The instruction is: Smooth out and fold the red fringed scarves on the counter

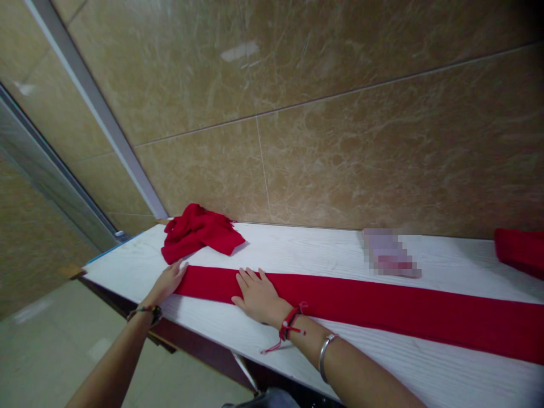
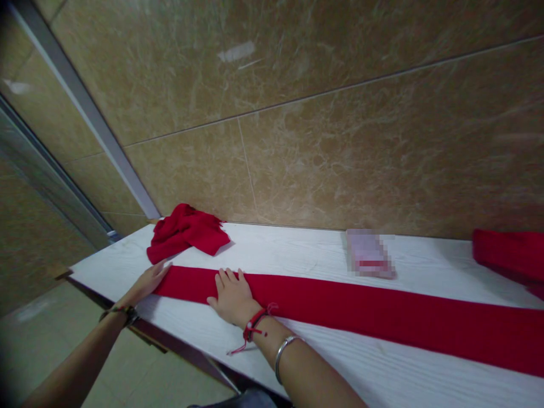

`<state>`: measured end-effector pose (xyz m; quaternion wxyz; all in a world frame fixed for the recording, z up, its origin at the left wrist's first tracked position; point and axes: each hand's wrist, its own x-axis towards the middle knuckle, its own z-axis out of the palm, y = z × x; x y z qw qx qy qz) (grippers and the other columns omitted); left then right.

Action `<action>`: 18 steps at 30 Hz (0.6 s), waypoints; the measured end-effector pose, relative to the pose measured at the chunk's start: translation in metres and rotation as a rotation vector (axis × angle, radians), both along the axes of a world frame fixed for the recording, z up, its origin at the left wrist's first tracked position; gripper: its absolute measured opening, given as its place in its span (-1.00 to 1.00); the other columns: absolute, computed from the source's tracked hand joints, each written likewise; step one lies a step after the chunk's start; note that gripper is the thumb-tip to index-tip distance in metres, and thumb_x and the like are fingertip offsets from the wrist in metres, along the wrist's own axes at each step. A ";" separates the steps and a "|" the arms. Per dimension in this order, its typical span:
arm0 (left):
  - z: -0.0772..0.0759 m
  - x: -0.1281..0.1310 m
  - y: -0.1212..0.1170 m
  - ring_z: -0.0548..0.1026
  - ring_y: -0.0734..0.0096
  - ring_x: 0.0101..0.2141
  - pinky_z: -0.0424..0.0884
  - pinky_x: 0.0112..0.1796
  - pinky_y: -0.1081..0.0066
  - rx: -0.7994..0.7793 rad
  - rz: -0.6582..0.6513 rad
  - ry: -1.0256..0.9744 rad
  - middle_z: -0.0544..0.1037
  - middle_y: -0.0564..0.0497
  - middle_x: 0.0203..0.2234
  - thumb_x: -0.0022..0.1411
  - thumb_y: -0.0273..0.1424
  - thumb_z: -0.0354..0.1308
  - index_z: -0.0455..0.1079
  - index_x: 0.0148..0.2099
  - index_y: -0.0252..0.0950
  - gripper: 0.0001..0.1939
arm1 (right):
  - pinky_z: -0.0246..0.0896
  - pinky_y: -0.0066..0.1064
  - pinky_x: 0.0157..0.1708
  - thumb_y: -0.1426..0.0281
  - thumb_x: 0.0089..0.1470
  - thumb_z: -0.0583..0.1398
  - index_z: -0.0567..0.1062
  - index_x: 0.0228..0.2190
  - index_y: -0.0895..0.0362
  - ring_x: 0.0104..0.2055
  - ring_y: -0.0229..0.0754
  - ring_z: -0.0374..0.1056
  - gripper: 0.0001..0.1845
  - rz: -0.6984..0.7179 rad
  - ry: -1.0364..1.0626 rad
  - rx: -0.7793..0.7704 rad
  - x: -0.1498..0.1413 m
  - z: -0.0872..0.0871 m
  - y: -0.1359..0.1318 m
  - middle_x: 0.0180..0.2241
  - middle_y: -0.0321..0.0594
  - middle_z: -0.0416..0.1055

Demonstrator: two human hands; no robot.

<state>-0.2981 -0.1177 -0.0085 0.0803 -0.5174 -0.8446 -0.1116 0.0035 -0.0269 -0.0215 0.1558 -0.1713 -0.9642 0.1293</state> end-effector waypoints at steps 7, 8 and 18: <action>0.025 0.006 -0.007 0.47 0.24 -0.44 0.34 -0.48 0.43 0.039 0.103 -0.349 0.52 -0.03 -0.50 -0.12 -0.07 0.11 0.42 -0.26 -0.35 -0.52 | -0.30 -0.09 0.15 0.17 0.17 -0.14 0.12 0.12 0.35 0.21 -0.02 -0.14 -0.38 -0.007 0.003 0.040 -0.002 0.000 -0.003 0.17 0.03 0.00; 0.029 0.009 -0.005 0.47 0.25 -0.44 0.33 -0.48 0.44 0.045 0.097 -0.391 0.52 -0.02 -0.50 -0.14 -0.07 0.13 0.42 -0.28 -0.35 -0.53 | -0.31 -0.09 0.15 0.17 0.17 -0.15 0.12 0.12 0.35 0.21 -0.03 -0.14 -0.38 -0.010 0.001 0.045 -0.002 0.000 -0.003 0.17 0.03 0.00; 0.054 0.033 0.006 0.44 0.33 -0.45 0.29 -0.54 0.49 0.014 0.116 -0.598 0.49 0.04 -0.48 -0.25 -0.28 0.22 0.35 -0.12 -0.36 -0.45 | -0.31 -0.11 0.15 0.19 0.16 -0.10 0.13 0.11 0.33 0.21 -0.02 -0.12 -0.39 -0.016 -0.010 0.063 -0.001 -0.001 -0.004 0.17 0.03 0.01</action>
